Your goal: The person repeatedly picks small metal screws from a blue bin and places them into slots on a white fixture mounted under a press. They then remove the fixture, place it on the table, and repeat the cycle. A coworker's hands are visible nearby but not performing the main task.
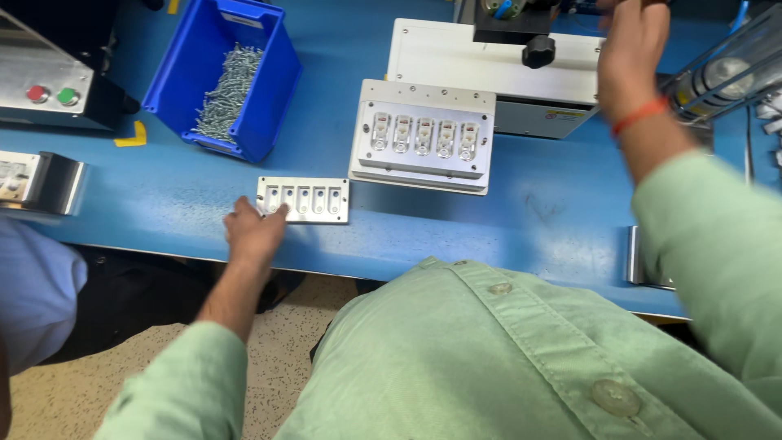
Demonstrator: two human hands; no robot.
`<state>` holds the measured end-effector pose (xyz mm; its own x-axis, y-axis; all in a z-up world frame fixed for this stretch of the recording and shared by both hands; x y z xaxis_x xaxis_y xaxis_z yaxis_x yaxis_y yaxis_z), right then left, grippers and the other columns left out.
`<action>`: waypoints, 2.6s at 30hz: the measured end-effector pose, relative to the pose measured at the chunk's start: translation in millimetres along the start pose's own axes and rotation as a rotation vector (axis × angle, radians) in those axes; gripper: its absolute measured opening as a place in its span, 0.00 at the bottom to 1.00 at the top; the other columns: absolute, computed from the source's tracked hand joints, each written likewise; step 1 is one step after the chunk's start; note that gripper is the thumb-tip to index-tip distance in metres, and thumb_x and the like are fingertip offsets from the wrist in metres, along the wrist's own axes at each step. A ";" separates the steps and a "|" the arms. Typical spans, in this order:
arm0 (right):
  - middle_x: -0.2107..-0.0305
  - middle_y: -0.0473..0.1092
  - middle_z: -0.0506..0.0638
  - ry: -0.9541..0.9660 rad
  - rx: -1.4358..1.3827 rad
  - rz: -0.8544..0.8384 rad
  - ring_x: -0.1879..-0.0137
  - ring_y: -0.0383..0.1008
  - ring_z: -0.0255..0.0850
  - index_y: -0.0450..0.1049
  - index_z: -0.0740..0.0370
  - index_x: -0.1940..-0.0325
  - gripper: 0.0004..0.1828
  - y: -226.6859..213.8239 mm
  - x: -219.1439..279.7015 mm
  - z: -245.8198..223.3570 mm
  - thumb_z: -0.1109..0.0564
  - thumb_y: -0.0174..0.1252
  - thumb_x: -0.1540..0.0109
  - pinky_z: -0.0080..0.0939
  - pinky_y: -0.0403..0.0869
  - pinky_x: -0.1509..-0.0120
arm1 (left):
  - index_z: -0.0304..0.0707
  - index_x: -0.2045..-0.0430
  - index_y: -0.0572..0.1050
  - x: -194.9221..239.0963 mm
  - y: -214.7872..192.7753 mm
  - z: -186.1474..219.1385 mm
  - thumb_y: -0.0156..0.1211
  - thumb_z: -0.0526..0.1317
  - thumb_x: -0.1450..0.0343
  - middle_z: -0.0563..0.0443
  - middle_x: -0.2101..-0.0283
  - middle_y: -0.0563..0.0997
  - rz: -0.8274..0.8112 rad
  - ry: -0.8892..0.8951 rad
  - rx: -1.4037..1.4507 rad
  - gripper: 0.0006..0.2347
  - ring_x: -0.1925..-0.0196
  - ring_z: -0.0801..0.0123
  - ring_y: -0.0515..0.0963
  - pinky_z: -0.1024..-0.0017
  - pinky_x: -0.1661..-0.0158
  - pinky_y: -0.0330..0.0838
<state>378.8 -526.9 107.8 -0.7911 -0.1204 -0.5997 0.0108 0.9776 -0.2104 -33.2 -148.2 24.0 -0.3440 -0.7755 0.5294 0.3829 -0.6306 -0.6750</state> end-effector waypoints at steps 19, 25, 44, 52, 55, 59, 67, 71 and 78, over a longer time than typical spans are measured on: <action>0.40 0.67 0.61 -0.385 0.526 -1.071 0.32 0.60 0.59 0.73 0.54 0.37 0.33 115.5 235.3 -73.1 0.40 0.64 0.44 0.64 0.56 0.28 | 0.46 0.44 0.76 49.6 211.5 26.8 0.60 0.39 0.32 0.49 0.59 0.81 -0.956 0.574 -0.043 0.19 0.61 0.68 0.77 0.70 0.58 0.74; 0.44 0.68 0.58 -0.113 0.674 -1.157 0.35 0.63 0.55 0.75 0.55 0.43 0.27 81.6 212.8 -45.1 0.36 0.59 0.38 0.57 0.61 0.29 | 0.45 0.47 0.76 46.6 151.9 22.9 0.61 0.42 0.30 0.49 0.51 0.81 -0.698 0.502 0.006 0.17 0.51 0.66 0.80 0.68 0.51 0.75; 0.41 0.69 0.61 0.375 1.067 -0.806 0.34 0.68 0.60 0.74 0.52 0.36 0.36 -71.9 204.2 5.5 0.33 0.63 0.43 0.62 0.70 0.30 | 0.38 0.61 0.77 -12.3 -31.1 10.2 0.57 0.38 0.23 0.51 0.62 0.81 0.168 0.438 0.176 0.05 0.61 0.68 0.80 0.68 0.58 0.75; 0.25 0.17 0.69 0.685 0.954 -1.037 0.20 0.11 0.64 0.28 0.42 0.20 0.83 -5.6 305.3 -11.5 0.24 0.76 0.62 0.72 0.27 0.23 | 0.33 0.56 0.77 -117.8 -98.2 83.3 0.58 0.30 0.24 0.50 0.58 0.80 0.398 0.878 0.190 0.05 0.57 0.69 0.80 0.71 0.55 0.73; 0.25 0.17 0.69 0.678 0.937 -1.033 0.20 0.10 0.65 0.27 0.41 0.19 0.83 -6.1 301.3 -14.5 0.24 0.76 0.62 0.72 0.26 0.22 | 0.39 0.49 0.80 -178.9 -82.0 100.1 0.61 0.29 0.29 0.49 0.54 0.82 0.184 0.798 -0.014 0.14 0.54 0.67 0.82 0.69 0.53 0.76; 0.25 0.17 0.70 0.667 0.908 -1.028 0.21 0.09 0.66 0.27 0.43 0.19 0.83 -6.2 300.9 -18.2 0.24 0.75 0.61 0.73 0.24 0.23 | 0.46 0.49 0.83 -222.0 -41.4 122.0 0.76 0.33 0.37 0.38 0.58 0.82 0.182 1.013 -0.519 0.20 0.57 0.50 0.81 0.61 0.57 0.76; 0.25 0.17 0.68 0.710 0.909 -1.028 0.21 0.07 0.63 0.26 0.41 0.19 0.85 -6.9 303.1 -15.8 0.20 0.72 0.64 0.73 0.23 0.23 | 0.35 0.55 0.82 -243.2 -31.8 106.6 0.70 0.36 0.28 0.43 0.61 0.84 0.130 0.831 -0.004 0.10 0.59 0.59 0.85 0.64 0.55 0.79; 0.25 0.16 0.69 0.698 0.908 -1.043 0.22 0.06 0.63 0.25 0.41 0.19 0.85 -5.7 303.0 -17.2 0.19 0.72 0.64 0.72 0.22 0.23 | 0.32 0.60 0.78 -243.4 -29.7 92.0 0.64 0.35 0.24 0.48 0.61 0.85 -0.170 0.542 0.616 0.05 0.59 0.65 0.86 0.67 0.56 0.84; 0.26 0.15 0.69 0.712 0.882 -1.043 0.22 0.05 0.63 0.26 0.41 0.19 0.84 -4.2 300.5 -20.9 0.20 0.71 0.63 0.72 0.21 0.23 | 0.31 0.53 0.73 -223.7 -41.1 93.7 0.53 0.33 0.19 0.43 0.54 0.81 -0.453 0.398 0.977 0.05 0.52 0.59 0.84 0.59 0.46 0.81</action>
<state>128.2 -563.6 -55.4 -0.7924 -0.3074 0.5268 -0.5717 0.0732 -0.8172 108.3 48.4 -18.5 -0.8002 -0.5168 0.3042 0.5966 -0.7381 0.3152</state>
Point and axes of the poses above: each hand's wrist, its own x-axis away from the middle knuckle, its own y-axis out of the palm, z = x × y, the point moved 7 cm from there along -x, towards the middle knuckle
